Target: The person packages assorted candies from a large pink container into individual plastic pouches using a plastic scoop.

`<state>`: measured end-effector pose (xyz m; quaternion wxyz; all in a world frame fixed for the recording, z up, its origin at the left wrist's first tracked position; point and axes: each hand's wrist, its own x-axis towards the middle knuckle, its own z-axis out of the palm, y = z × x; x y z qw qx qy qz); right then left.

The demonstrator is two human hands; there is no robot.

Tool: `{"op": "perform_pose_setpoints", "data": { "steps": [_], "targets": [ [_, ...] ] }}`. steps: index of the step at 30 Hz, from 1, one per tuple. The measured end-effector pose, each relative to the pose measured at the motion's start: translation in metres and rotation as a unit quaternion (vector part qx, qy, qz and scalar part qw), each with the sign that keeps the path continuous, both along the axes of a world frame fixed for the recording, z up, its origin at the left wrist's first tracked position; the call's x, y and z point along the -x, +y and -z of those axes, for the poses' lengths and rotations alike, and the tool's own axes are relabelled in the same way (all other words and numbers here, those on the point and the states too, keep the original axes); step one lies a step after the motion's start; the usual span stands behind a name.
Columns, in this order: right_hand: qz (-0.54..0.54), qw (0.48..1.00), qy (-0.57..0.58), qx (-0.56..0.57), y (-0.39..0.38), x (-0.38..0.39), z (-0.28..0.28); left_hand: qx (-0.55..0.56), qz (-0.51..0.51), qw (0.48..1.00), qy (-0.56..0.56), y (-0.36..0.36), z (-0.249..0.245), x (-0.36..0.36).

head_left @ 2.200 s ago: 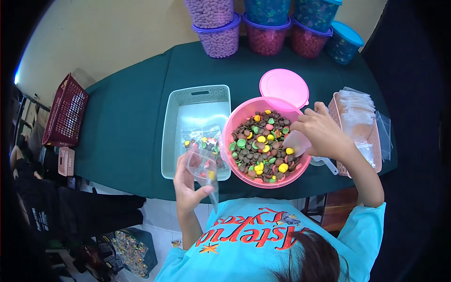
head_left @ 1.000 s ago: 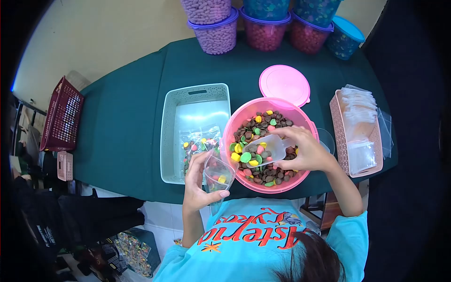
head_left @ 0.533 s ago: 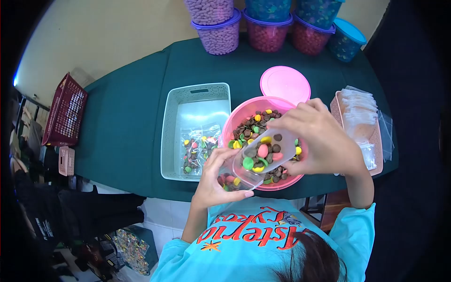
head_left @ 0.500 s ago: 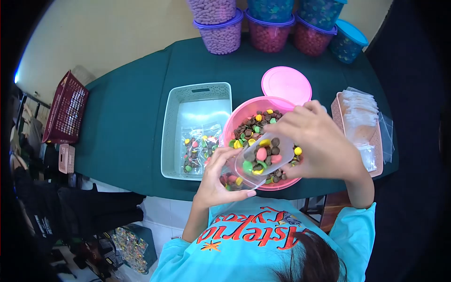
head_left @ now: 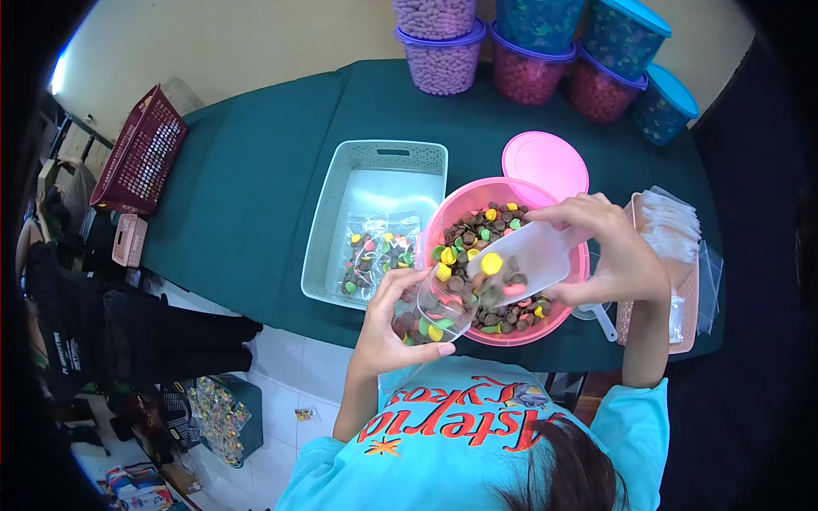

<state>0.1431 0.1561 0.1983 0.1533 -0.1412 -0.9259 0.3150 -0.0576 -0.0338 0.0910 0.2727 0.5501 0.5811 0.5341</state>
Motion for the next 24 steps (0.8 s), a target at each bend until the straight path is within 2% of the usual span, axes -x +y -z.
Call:
{"op": "perform_pose_setpoints", "data": {
  "steps": [1, 3, 8, 11, 13, 17, 21, 24],
  "targets": [
    [-0.002, 1.000, 0.000, 0.000, 0.003, -0.003, 0.004, 0.000, -0.003, 1.000, -0.024, -0.002, 0.003, 0.001],
    [0.059, 0.996, 0.014, 0.059, 0.007, -0.008, 0.008, -0.001, -0.006, 0.999, -0.048, -0.002, 0.005, 0.002],
    [0.102, 0.993, -0.020, -0.051, -0.002, -0.013, 0.001, 0.003, -0.004, 1.000, -0.014, 0.003, -0.001, 0.002],
    [0.082, 0.990, -0.002, -0.114, -0.015, -0.004, -0.009, 0.014, 0.022, 0.999, 0.036, 0.010, -0.009, 0.000],
    [0.024, 0.982, -0.009, -0.185, -0.032, 0.007, -0.010, 0.004, 0.041, 0.998, 0.056, 0.014, -0.008, 0.000],
    [-0.003, 0.977, -0.054, -0.205, -0.051, 0.021, -0.010, 0.007, 0.065, 0.996, 0.058, 0.019, -0.009, -0.001],
    [0.062, 0.977, -0.036, -0.201, -0.039, 0.011, -0.015, 0.013, 0.061, 0.997, 0.046, 0.017, -0.008, 0.007],
    [0.054, 0.979, -0.057, -0.189, -0.047, 0.013, -0.009, 0.028, 0.072, 0.997, 0.028, 0.018, -0.005, 0.009]
  ]
}}
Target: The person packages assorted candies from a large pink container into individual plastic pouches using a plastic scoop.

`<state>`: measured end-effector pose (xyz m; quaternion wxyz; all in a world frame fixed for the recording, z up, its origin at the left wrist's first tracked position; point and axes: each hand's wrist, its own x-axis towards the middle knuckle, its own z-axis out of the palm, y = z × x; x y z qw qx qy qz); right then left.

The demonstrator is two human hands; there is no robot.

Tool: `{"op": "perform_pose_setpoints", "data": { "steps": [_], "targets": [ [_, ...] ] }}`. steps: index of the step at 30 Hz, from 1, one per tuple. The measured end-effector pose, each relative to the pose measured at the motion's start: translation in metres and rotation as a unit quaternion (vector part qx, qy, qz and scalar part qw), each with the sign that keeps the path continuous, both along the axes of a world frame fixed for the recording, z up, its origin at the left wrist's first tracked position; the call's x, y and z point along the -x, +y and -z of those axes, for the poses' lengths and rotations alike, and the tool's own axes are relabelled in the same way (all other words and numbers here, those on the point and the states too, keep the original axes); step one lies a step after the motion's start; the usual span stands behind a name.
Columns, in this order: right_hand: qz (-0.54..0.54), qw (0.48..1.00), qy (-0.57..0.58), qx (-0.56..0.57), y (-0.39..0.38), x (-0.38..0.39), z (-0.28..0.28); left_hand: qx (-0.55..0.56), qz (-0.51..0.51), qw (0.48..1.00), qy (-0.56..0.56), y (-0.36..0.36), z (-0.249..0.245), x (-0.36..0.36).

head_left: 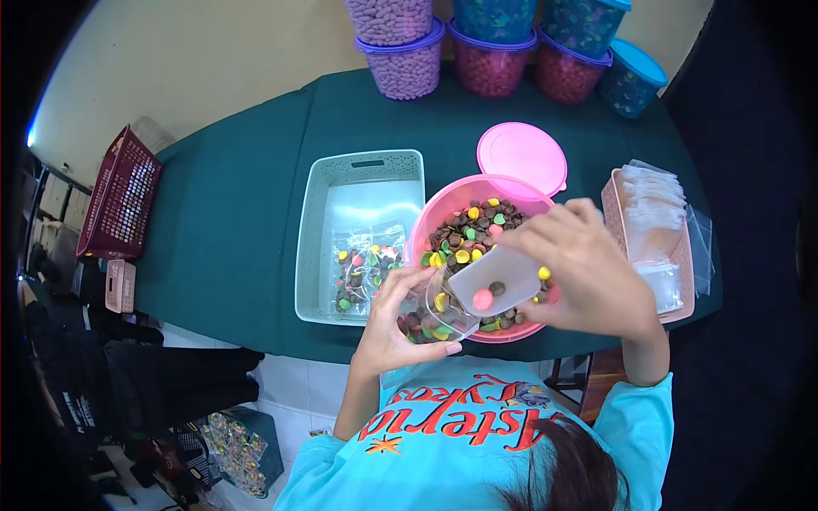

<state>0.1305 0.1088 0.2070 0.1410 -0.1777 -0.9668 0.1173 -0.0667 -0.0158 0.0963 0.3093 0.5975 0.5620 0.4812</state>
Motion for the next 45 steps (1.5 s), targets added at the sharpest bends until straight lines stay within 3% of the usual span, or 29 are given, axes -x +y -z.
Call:
{"op": "perform_pose_setpoints", "data": {
  "steps": [3, 7, 9, 11, 13, 16, 19, 21, 22, 23, 25, 27, 30, 31, 33, 35, 36, 39, 41, 45],
  "targets": [
    [0.016, 0.999, -0.024, 0.025, -0.009, 0.003, 0.004, 0.007, 0.020, 1.000, -0.007, 0.004, -0.001, -0.001],
    [0.039, 0.999, 0.025, -0.001, -0.002, -0.006, -0.007, -0.009, 0.023, 0.999, -0.027, 0.003, 0.002, 0.006],
    [0.113, 0.993, -0.007, -0.030, 0.002, -0.011, -0.013, -0.015, 0.013, 0.998, -0.055, -0.001, 0.009, 0.013],
    [0.129, 0.990, -0.002, -0.057, 0.006, -0.010, 0.003, -0.078, 0.049, 0.960, -0.265, -0.009, 0.014, 0.025],
    [0.085, 0.996, -0.004, -0.003, 0.012, -0.008, 0.029, -0.096, 0.040, 0.956, -0.273, -0.014, 0.011, 0.028],
    [0.075, 0.996, -0.046, 0.030, 0.026, -0.006, 0.077, -0.229, 0.074, 0.814, -0.529, -0.011, 0.009, 0.026],
    [0.070, 0.994, -0.064, 0.051, 0.027, -0.003, 0.084, -0.219, 0.112, 0.777, -0.579, -0.012, -0.001, 0.023],
    [0.040, 0.994, 0.100, 0.017, 0.019, 0.001, 0.072, -0.230, 0.096, 0.788, -0.563, -0.013, 0.004, 0.018],
    [0.037, 0.994, 0.099, 0.018, 0.014, 0.003, 0.066, -0.229, 0.160, 0.753, -0.595, -0.010, 0.000, 0.011],
    [-0.011, 0.985, 0.127, 0.115, 0.008, 0.005, 0.060, -0.228, 0.223, 0.714, -0.624, -0.008, -0.003, 0.005],
    [-0.096, 0.942, 0.176, 0.270, -0.010, 0.012, 0.054, -0.207, 0.213, 0.722, -0.624, -0.011, -0.001, -0.005],
    [-0.135, 0.908, 0.152, 0.367, -0.028, 0.019, 0.058, -0.100, 0.072, 0.822, -0.556, -0.012, -0.009, -0.018],
    [-0.119, 0.869, 0.221, 0.427, -0.042, 0.026, 0.075, -0.041, 0.034, 0.860, -0.507, -0.015, -0.009, -0.022],
    [-0.122, 0.869, 0.221, 0.427, -0.042, 0.025, 0.077, 0.008, -0.005, 0.872, -0.489, -0.015, -0.017, -0.024],
    [-0.047, 0.897, 0.269, 0.347, -0.041, 0.023, 0.081, -0.010, -0.014, 0.889, -0.457, -0.008, -0.025, -0.031],
    [-0.027, 0.898, 0.306, 0.316, -0.042, 0.025, 0.088, -0.051, -0.100, 0.946, -0.304, -0.006, -0.008, -0.030],
    [-0.006, 0.894, 0.338, 0.293, -0.042, 0.025, 0.090, -0.085, -0.128, 0.972, -0.176, -0.005, 0.001, -0.026],
    [0.012, 0.885, 0.403, 0.235, -0.047, 0.029, 0.100, -0.100, -0.164, 0.957, -0.218, -0.004, 0.000, -0.044],
    [0.043, 0.879, 0.399, 0.257, -0.055, 0.028, 0.103, -0.079, -0.176, 0.964, -0.184, -0.004, -0.003, -0.046],
    [0.041, 0.894, 0.413, 0.167, -0.056, 0.031, 0.108, -0.138, -0.175, 0.965, -0.139, 0.003, 0.002, -0.050]
  ]
}}
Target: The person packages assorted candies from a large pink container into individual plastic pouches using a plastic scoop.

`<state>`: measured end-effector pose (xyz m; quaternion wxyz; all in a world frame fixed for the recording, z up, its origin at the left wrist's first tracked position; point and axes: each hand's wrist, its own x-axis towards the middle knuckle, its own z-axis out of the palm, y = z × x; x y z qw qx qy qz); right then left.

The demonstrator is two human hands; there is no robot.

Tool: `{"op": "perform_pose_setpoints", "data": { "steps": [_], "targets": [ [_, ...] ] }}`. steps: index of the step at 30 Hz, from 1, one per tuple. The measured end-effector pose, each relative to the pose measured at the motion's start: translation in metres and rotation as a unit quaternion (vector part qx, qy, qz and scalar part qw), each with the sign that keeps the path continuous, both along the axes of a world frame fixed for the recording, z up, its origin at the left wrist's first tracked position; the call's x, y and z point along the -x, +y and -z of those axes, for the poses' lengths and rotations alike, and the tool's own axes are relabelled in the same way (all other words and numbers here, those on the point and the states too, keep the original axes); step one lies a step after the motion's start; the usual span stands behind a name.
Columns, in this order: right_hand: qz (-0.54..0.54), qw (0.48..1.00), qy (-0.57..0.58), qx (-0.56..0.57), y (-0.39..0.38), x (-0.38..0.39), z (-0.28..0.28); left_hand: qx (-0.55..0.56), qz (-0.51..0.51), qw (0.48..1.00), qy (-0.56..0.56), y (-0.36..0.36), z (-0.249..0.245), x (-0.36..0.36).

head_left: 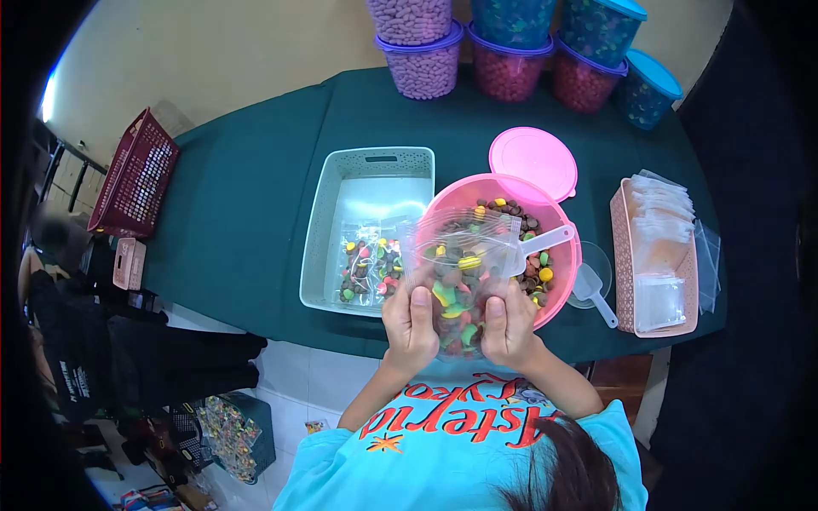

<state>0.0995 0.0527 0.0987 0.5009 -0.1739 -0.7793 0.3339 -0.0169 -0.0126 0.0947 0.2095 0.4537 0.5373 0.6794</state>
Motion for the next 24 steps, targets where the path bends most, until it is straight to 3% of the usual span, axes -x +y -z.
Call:
{"op": "perform_pose_setpoints", "data": {
  "steps": [5, 8, 10, 11, 14, 16, 19, 24],
  "targets": [
    [0.022, 0.997, 0.002, 0.068, 0.002, -0.005, -0.001, -0.003, -0.009, 1.000, 0.027, 0.001, 0.001, 0.009],
    [0.033, 0.997, 0.005, 0.066, 0.001, -0.007, -0.001, 0.068, 0.041, 0.997, -0.004, 0.000, 0.000, 0.014],
    [0.035, 0.998, 0.012, 0.058, -0.001, -0.008, 0.000, -0.083, 0.157, 0.977, -0.121, 0.009, 0.003, 0.019],
    [0.029, 0.998, 0.003, 0.057, -0.002, -0.010, 0.002, -0.081, 0.160, 0.976, -0.120, 0.012, 0.000, 0.018],
    [0.017, 0.998, -0.015, 0.067, 0.000, -0.014, 0.007, -0.029, 0.223, 0.965, -0.138, 0.017, -0.009, 0.013],
    [0.010, 0.997, -0.024, 0.076, 0.004, -0.017, 0.006, 0.057, 0.298, 0.920, -0.247, 0.019, -0.004, 0.014],
    [-0.038, 0.954, 0.099, 0.279, 0.012, -0.022, 0.005, 0.098, 0.317, 0.915, -0.231, 0.023, -0.006, 0.007],
    [-0.022, 0.965, 0.109, 0.237, 0.026, -0.027, 0.002, 0.170, 0.359, 0.896, -0.198, 0.021, -0.007, -0.005]
  ]
}}
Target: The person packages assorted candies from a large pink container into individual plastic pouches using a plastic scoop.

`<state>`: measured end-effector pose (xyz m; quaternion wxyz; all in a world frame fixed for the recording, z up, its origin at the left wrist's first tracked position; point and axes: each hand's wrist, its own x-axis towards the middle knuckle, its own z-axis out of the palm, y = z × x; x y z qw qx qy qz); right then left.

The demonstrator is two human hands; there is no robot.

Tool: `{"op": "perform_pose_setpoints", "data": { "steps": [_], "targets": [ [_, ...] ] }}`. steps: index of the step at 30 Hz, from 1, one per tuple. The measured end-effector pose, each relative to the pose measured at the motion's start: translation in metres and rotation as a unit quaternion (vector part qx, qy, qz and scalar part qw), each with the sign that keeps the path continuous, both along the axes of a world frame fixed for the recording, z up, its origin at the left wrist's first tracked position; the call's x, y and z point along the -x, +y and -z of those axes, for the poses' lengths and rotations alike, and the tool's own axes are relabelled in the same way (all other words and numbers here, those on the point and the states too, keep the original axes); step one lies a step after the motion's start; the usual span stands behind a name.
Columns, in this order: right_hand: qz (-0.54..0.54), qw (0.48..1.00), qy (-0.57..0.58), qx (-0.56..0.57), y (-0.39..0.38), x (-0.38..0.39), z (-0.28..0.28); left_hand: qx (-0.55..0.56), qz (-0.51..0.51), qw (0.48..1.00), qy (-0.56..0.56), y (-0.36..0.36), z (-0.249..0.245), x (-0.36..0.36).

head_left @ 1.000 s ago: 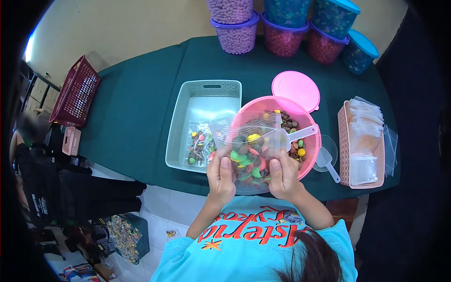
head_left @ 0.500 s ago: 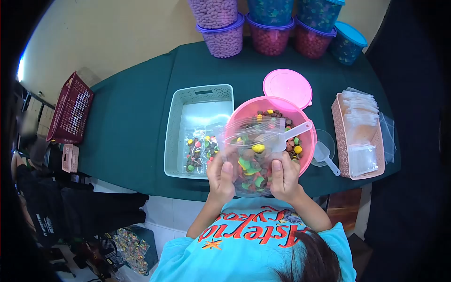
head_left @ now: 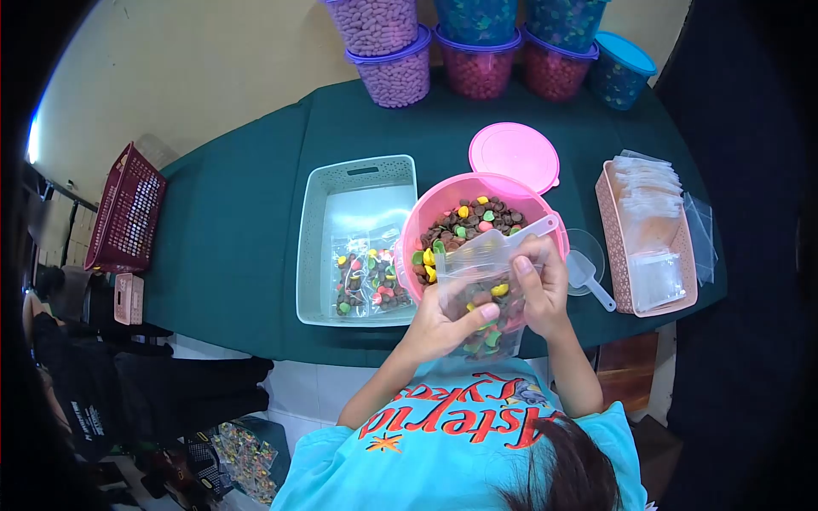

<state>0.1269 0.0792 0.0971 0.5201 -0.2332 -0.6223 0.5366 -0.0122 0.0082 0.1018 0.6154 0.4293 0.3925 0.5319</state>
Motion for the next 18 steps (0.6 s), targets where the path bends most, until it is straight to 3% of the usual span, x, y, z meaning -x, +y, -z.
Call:
{"op": "perform_pose_setpoints", "data": {
  "steps": [1, 2, 4, 6, 11, 15, 18],
  "targets": [
    [-0.004, 1.000, -0.001, -0.004, 0.001, 0.000, 0.002, -0.066, -0.028, 0.997, 0.012, 0.001, 0.000, -0.003],
    [-0.009, 1.000, -0.003, -0.008, 0.002, 0.000, 0.003, -0.066, -0.031, 0.997, 0.011, 0.002, 0.001, -0.005],
    [-0.016, 1.000, -0.025, -0.003, 0.001, 0.000, 0.004, -0.051, -0.137, 0.988, -0.047, 0.005, 0.001, -0.007],
    [-0.024, 0.999, -0.046, 0.002, 0.002, 0.000, 0.005, -0.057, -0.149, 0.987, -0.011, 0.008, 0.003, -0.004],
    [-0.031, 0.998, 0.028, 0.042, 0.005, -0.004, 0.005, -0.070, -0.164, 0.983, 0.042, 0.012, 0.000, -0.011],
    [-0.012, 1.000, -0.023, -0.002, 0.008, -0.003, 0.014, -0.049, -0.182, 0.982, 0.030, 0.013, 0.001, -0.010],
    [-0.003, 0.999, -0.054, 0.007, 0.005, -0.001, 0.011, -0.133, -0.183, 0.974, -0.016, 0.013, 0.017, -0.003]
  ]
}}
